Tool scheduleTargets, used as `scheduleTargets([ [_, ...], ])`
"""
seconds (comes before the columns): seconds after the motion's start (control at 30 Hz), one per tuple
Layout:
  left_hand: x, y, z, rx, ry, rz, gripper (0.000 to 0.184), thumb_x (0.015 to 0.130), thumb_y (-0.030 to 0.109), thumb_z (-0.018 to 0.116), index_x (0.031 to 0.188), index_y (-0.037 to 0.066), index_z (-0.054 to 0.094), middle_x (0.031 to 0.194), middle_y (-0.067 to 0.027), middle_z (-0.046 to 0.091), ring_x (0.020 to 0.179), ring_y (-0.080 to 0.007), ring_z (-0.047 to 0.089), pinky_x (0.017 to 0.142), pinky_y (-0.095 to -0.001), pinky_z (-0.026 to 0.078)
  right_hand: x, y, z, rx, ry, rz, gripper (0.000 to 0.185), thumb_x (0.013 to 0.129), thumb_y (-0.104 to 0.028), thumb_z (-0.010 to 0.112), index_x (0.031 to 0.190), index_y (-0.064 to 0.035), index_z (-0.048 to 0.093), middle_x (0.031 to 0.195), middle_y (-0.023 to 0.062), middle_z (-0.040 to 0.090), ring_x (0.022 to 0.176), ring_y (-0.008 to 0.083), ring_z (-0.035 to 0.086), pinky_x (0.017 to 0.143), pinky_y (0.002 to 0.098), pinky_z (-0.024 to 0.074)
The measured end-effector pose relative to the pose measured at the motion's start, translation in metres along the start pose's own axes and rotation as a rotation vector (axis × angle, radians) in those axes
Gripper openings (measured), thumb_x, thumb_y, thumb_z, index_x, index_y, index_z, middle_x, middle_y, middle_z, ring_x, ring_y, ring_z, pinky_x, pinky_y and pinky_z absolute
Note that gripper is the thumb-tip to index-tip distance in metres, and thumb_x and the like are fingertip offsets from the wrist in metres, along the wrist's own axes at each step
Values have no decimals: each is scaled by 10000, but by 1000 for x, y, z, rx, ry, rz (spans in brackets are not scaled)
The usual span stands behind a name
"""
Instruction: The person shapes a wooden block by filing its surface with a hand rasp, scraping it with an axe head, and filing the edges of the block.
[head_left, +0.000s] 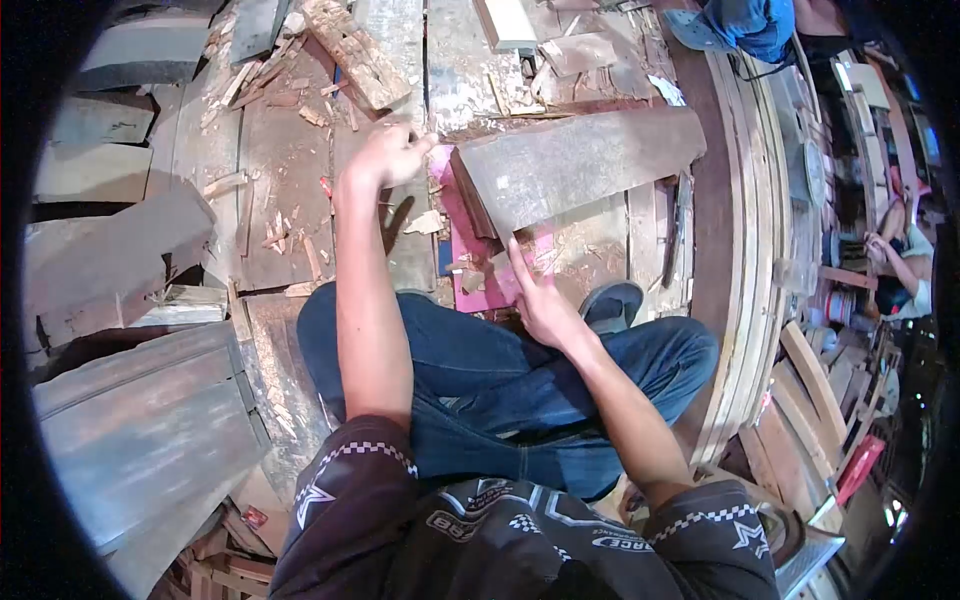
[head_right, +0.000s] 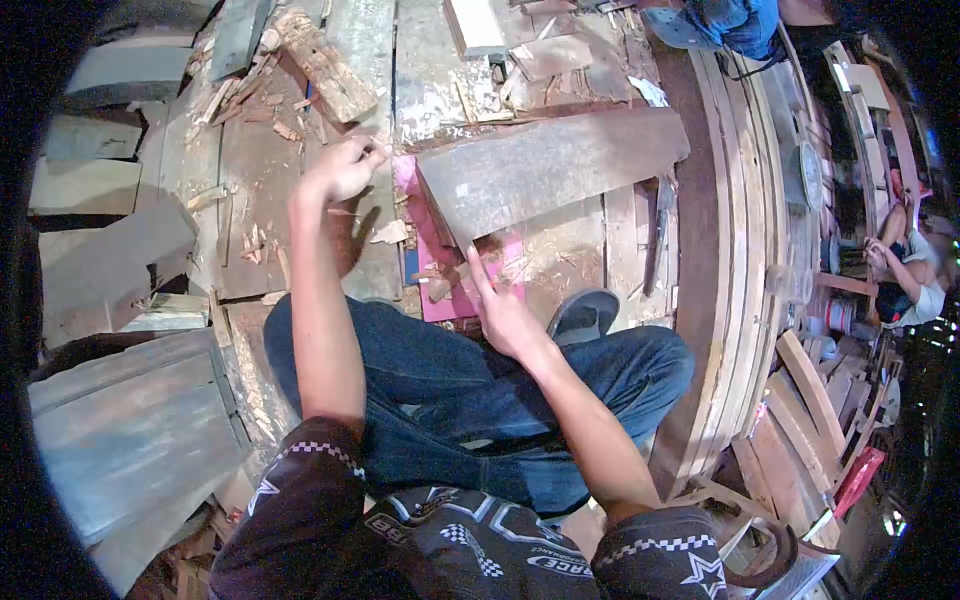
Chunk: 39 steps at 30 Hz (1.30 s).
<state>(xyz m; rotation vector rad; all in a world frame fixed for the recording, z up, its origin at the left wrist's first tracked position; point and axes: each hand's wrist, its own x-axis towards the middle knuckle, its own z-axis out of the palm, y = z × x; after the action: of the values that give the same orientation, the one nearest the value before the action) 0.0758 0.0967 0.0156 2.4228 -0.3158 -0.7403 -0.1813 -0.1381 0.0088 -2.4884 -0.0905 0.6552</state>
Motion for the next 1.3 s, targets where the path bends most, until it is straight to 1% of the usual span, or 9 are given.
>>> scheduleTargets([
  [0.43,-6,-1,-3,26,53,44,550,950,486,505,1165,-5,634,1224,-251,608,1167,-375,573,1003,-410,433,2,-7,12,-183,45,29,860,852,-15,511,1537,-43,-8,941,336,638,703,501,626,683,561,499],
  [0.6,-11,8,-13,-2,-42,-30,541,943,481,520,1154,-4,636,1193,-282,611,1145,-378,587,972,-417,454,-2,-24,-11,-46,-70,141,857,836,38,448,1554,-145,18,780,368,612,649,488,629,638,562,520],
  [0.77,-2,-4,3,-69,35,82,538,942,479,519,1178,8,628,1174,-244,639,1117,-377,605,970,-418,458,8,-10,8,52,115,56,827,867,-18,447,1556,-200,28,672,336,595,644,508,617,635,589,493],
  [0.87,-5,-6,-3,-1,42,4,540,949,476,506,1210,16,612,1200,-247,626,1140,-372,594,977,-412,455,-8,-16,7,-120,99,128,833,863,-11,442,1556,-198,21,668,339,592,653,510,618,630,595,487],
  [1.0,3,-12,11,27,140,75,570,953,501,480,1240,22,600,1206,-248,624,1155,-375,589,985,-420,449,14,-9,9,27,113,73,777,927,-88,444,1554,-195,-2,671,338,593,670,487,630,640,589,484],
  [1.03,-5,6,-2,32,13,-12,579,949,504,489,1235,13,603,1237,-246,609,1184,-371,572,1000,-421,440,19,-15,4,-23,93,89,751,956,-127,437,1552,-194,-13,682,338,597,670,490,626,648,591,480],
  [1.13,-13,12,-7,-26,-19,26,587,949,503,490,1216,-6,608,1241,-254,604,1187,-373,569,1000,-417,439,15,-12,6,-25,106,44,848,890,-47,499,1542,-81,-40,711,303,618,673,475,622,669,568,473],
  [1.27,1,-11,2,29,42,3,583,952,486,488,1201,-27,612,1238,-264,602,1188,-371,567,1003,-407,435,-14,-27,-5,-113,-69,241,859,853,20,449,1541,-72,-58,713,320,621,698,477,635,667,579,472],
  [1.3,2,-12,2,37,32,-19,583,952,480,494,1206,-34,604,1249,-246,603,1192,-368,564,1005,-402,434,-13,-16,1,-90,-3,159,868,852,10,466,1539,-67,-60,689,314,614,660,477,627,633,580,475],
])
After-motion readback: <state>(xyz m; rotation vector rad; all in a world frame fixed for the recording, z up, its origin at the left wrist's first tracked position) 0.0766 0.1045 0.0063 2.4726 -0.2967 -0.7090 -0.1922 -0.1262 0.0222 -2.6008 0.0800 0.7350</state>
